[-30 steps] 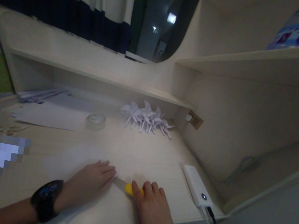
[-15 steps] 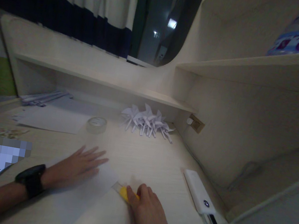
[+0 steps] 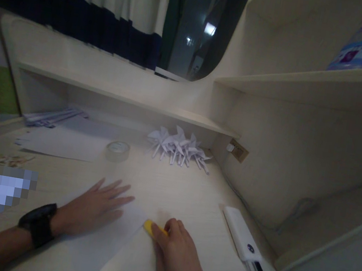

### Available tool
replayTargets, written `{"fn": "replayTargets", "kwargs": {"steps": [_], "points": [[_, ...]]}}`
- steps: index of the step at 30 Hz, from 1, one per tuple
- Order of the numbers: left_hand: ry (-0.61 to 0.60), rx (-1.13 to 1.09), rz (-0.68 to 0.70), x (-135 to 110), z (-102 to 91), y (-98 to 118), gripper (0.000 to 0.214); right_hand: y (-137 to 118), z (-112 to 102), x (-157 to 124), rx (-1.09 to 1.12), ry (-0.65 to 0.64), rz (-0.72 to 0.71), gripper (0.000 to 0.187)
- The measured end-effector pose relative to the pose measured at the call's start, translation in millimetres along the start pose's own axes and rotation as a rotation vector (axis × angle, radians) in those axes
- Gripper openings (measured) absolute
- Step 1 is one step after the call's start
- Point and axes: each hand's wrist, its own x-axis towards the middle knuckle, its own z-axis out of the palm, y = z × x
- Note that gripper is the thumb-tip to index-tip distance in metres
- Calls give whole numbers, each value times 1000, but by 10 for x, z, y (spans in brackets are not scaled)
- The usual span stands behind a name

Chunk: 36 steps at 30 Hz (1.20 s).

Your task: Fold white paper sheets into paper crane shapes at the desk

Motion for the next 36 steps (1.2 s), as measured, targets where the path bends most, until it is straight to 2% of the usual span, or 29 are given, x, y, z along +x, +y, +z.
{"fn": "replayTargets", "kwargs": {"steps": [6,17,24,36], "points": [[-28,-16,0,-6,-32,10,46,36,-39,13,-2,23,-14,31],[-11,-23,17,-13,-38,-3,45,124,-47,43,5,14,-53,44],[-6,-13,21,-8,-11,-5,47,132,-36,48,58,46,-61,40],[21,-6,33,-33,38,-25,48,122,-15,11,17,69,-60,31]]}}
